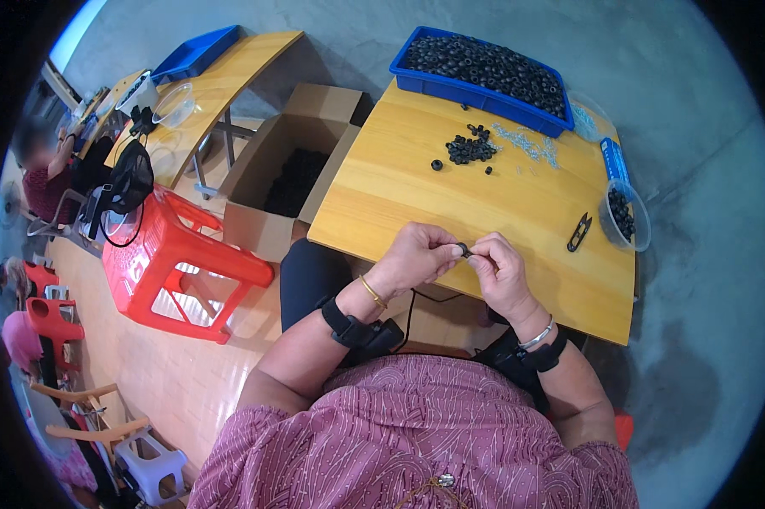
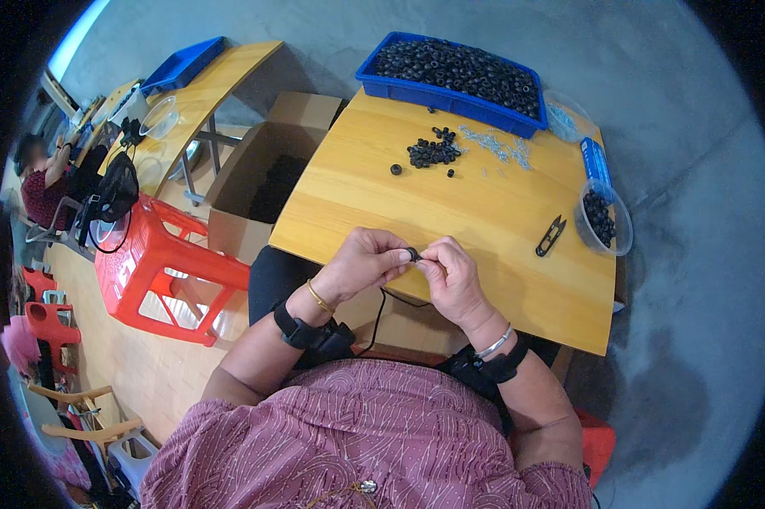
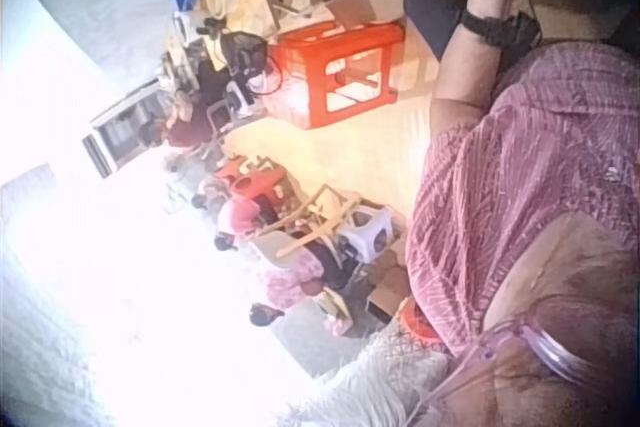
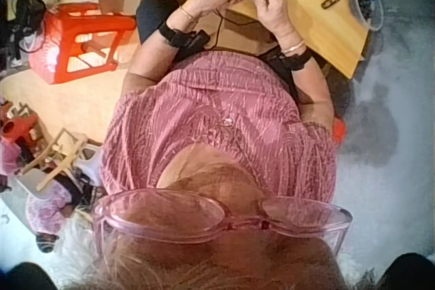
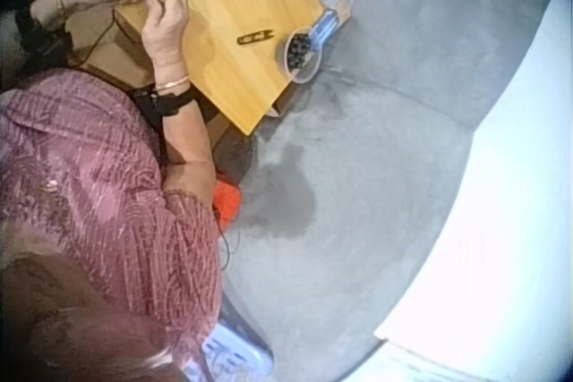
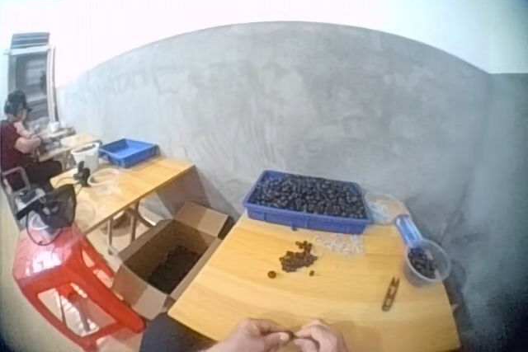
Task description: Assembling small black plastic mechanical parts at a workbench.
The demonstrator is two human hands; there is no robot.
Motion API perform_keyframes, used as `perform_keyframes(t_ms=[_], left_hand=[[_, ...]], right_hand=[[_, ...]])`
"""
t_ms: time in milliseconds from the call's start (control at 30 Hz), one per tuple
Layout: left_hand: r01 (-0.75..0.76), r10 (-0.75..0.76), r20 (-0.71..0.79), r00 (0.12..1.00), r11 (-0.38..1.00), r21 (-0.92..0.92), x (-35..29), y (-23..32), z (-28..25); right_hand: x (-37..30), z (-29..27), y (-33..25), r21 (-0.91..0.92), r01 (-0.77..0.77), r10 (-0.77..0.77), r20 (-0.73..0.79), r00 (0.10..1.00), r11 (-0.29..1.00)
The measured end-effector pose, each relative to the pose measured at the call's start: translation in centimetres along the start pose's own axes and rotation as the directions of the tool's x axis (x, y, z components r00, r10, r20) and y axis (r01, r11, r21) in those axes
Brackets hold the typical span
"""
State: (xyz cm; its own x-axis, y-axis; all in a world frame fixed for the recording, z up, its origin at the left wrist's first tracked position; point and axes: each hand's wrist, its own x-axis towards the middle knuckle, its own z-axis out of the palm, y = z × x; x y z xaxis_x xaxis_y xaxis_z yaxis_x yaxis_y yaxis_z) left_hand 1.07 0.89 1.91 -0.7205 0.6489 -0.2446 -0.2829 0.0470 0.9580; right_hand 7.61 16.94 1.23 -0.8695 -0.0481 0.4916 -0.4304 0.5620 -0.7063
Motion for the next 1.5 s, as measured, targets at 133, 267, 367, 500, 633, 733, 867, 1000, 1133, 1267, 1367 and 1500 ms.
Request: perform_keyframes(t_ms=[133,267,367,500,633,733,867,1000,1133,1267,1367,1500], left_hand=[[0.002,0.006,0.076,0.997,0.994,-0.110,0.2,-0.6,-0.7],[0.039,-0.003,0.135,0.991,0.965,-0.259,0.1,-0.8,-0.9],[0.078,-0.025,0.155,0.988,0.936,-0.343,0.0,-0.5,-0.7],[0.115,-0.042,0.181,0.983,0.904,-0.412,-0.1,-0.5,-0.9],[0.124,-0.038,0.200,0.979,0.891,-0.436,0.0,-0.6,-1.0],[0.128,-0.034,0.213,0.976,0.886,-0.446,0.0,-0.7,-1.2],[0.088,-0.012,0.186,0.983,0.909,-0.408,0.0,-0.9,-1.0],[0.050,0.005,0.147,0.989,0.929,-0.366,-0.1,-1.0,-0.8],[0.037,0.025,0.164,0.986,0.928,-0.370,-0.2,-1.0,-1.0],[0.010,0.021,0.110,0.994,0.962,-0.274,0.0,-0.9,-0.5],[-0.019,0.031,0.065,0.997,0.983,-0.180,-0.1,-0.7,-0.1],[-0.045,0.045,-0.013,0.999,0.998,0.037,0.0,-0.7,0.7]], right_hand=[[-0.1,-0.1,-0.1,0.070,-0.040,0.040,0.004,0.999,0.997],[0.2,-0.3,-0.8,0.099,-0.070,0.069,0.021,0.997,0.993],[0.4,-0.7,-1.1,0.073,-0.034,0.033,0.012,0.999,0.997],[0.7,-0.7,-1.3,0.027,0.034,-0.035,0.032,0.999,0.999],[0.9,-0.8,-1.6,-0.004,0.066,-0.066,0.035,0.997,0.998],[0.9,-0.6,-2.0,-0.048,0.082,-0.082,0.015,0.997,0.995],[1.0,-0.6,-2.1,-0.064,0.077,-0.077,0.007,0.997,0.995],[0.9,-0.7,-2.0,-0.039,0.052,-0.052,0.016,0.999,0.998],[0.8,-0.6,-1.8,0.012,0.018,-0.019,0.053,0.998,1.000],[0.6,-0.9,-1.2,0.037,0.008,-0.011,0.074,0.997,0.999],[0.4,-0.7,-0.8,0.050,0.009,-0.014,0.089,0.996,0.999],[-0.4,-0.3,0.4,0.010,-0.033,0.031,0.098,0.995,0.999]])
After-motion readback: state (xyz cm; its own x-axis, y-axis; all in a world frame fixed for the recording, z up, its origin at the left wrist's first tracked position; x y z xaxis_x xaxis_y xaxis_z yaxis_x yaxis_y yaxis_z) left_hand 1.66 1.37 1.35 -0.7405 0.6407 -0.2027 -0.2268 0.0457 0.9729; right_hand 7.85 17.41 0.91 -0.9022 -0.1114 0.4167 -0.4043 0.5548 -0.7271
